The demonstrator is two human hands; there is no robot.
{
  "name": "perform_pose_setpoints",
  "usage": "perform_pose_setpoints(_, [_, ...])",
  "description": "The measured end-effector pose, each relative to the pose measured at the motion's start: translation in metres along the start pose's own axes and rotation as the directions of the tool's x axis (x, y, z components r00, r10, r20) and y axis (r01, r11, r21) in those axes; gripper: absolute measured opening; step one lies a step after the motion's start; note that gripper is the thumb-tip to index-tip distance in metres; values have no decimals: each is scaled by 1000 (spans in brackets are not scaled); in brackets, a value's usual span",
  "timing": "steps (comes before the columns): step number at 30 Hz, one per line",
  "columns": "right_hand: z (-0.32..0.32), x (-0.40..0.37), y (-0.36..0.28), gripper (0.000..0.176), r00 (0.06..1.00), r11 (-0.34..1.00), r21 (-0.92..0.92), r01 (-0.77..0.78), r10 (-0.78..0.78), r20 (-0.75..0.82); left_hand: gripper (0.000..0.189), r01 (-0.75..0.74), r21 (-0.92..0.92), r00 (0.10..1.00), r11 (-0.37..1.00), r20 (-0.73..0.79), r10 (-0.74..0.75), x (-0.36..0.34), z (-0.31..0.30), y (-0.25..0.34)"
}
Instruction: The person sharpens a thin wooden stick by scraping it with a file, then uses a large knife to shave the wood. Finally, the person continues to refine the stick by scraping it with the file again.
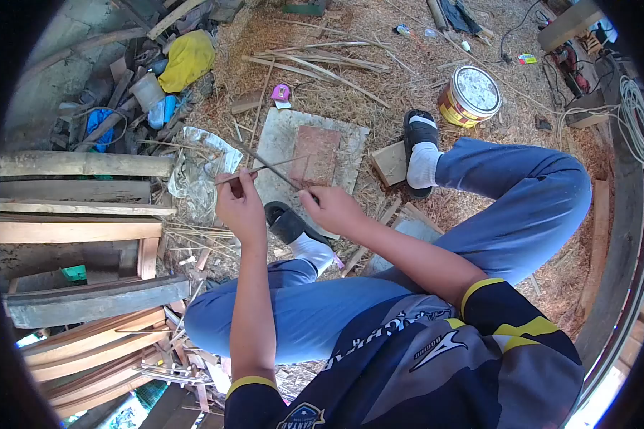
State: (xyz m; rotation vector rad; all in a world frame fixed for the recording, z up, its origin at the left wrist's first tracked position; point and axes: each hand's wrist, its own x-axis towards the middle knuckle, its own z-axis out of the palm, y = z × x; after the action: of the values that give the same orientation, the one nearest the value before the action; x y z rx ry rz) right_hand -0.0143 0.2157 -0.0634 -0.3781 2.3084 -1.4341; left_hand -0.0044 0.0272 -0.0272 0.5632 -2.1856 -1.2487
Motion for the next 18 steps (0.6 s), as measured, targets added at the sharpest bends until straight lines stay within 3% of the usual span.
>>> perform_pose_setpoints(3, [2, 0, -3, 53, 1000, 999, -33, 4, -3, 24, 18, 3, 33, 1000, 999, -27, -2, -1, 1, 2])
perform_pose_setpoints(6, [1, 8, 25, 51, 989, 984, -103, -146, 148, 18, 19, -26, 45, 999, 999, -35, 27, 1, -2, 5])
perform_pose_setpoints(10, [-5, 6, 21, 50, 998, 997, -57, -54, 55, 19, 20, -52, 168, 999, 984, 12, 51, -1, -1, 12])
perform_pose_setpoints(12, [-8, 3, -3, 50, 998, 999, -42, 30, -28, 52, 19, -38, 103, 999, 994, -4, 38, -1, 2, 4])
perform_pose_setpoints(15, [-5, 2, 3, 49, 998, 1000, -13, -21, 22, 60, 18, -26, 39, 999, 999, -32, 27, 0, 0, -8])
perform_pose_setpoints(18, [0, 11, 36, 47, 998, 996, -74, -54, 52, -29, 18, -37, 28, 999, 999, -36, 38, 2, 0, -6])
